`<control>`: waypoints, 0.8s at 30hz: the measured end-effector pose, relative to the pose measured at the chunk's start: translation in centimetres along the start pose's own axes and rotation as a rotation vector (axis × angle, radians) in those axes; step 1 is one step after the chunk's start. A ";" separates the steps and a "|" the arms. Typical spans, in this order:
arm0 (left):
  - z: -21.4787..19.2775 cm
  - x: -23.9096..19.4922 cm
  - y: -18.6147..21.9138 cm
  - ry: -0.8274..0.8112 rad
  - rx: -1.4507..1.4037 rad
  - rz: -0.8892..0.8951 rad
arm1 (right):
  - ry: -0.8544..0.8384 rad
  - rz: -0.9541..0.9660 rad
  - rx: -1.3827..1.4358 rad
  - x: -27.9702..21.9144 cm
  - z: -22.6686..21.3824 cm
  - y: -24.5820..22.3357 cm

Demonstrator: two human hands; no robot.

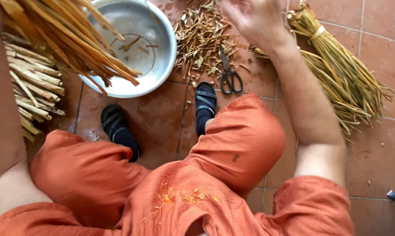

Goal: The person sits on a tiled floor and uses scissors to trim the ends of dried plant stems. They hold a bundle of stems in one hand and cut the tips with the other, dropping the trimmings onto the floor. The trimmed stems are placed into a metal bowl.

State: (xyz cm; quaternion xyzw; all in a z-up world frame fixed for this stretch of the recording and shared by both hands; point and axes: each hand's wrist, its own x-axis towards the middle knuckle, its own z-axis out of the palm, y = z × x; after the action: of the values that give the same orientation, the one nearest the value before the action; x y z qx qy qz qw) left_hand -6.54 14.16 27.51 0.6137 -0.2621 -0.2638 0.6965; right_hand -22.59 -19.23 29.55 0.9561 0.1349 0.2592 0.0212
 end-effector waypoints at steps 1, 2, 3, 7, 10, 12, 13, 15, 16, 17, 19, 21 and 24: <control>0.4 -0.1 0.2 -0.006 -0.001 0.013 | -0.006 0.064 0.055 -2.4 0.4 0.3; 0.8 0.4 0.6 -0.017 0.001 0.028 | -0.020 0.272 0.417 -4.6 1.0 0.4; 1.2 0.2 0.7 -0.020 -0.003 0.028 | -0.156 0.460 0.469 -6.9 1.7 0.1; 1.6 0.4 1.2 -0.020 -0.016 0.046 | -0.326 0.732 0.658 -13.3 5.1 -1.9; 0.0 -0.1 1.3 0.043 -0.033 0.051 | -0.523 0.919 0.748 -14.4 7.2 -3.9; -2.2 -0.4 1.7 0.106 -0.041 0.068 | -0.612 0.849 0.747 -13.1 8.0 -4.2; -3.3 -0.1 2.0 0.135 -0.040 0.075 | -0.621 0.721 0.713 -12.2 8.2 -4.3; -5.7 0.8 2.4 0.186 -0.040 0.100 | -0.705 0.561 0.651 -10.2 8.7 -4.0; -6.9 1.3 2.4 0.212 -0.045 0.114 | -0.783 0.527 0.622 -9.3 8.8 -3.6; -8.1 1.3 2.3 0.243 -0.043 0.125 | -0.864 0.492 0.597 -8.3 9.2 -3.3; -10.6 1.6 1.9 0.301 -0.046 0.140 | -0.780 0.260 0.526 -5.8 11.2 -2.4; -13.3 2.7 1.7 0.356 -0.048 0.154 | -0.671 0.109 0.493 -2.7 14.2 -1.5; -16.4 4.2 1.8 0.417 -0.031 0.214 | -0.518 0.075 0.439 3.6 22.4 -1.3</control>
State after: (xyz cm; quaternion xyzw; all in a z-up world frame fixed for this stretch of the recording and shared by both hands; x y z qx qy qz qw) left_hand 7.88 23.26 27.67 0.6129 -0.1723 -0.0598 0.7689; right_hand -8.70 -16.33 11.85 0.9762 0.1426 -0.0267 -0.1611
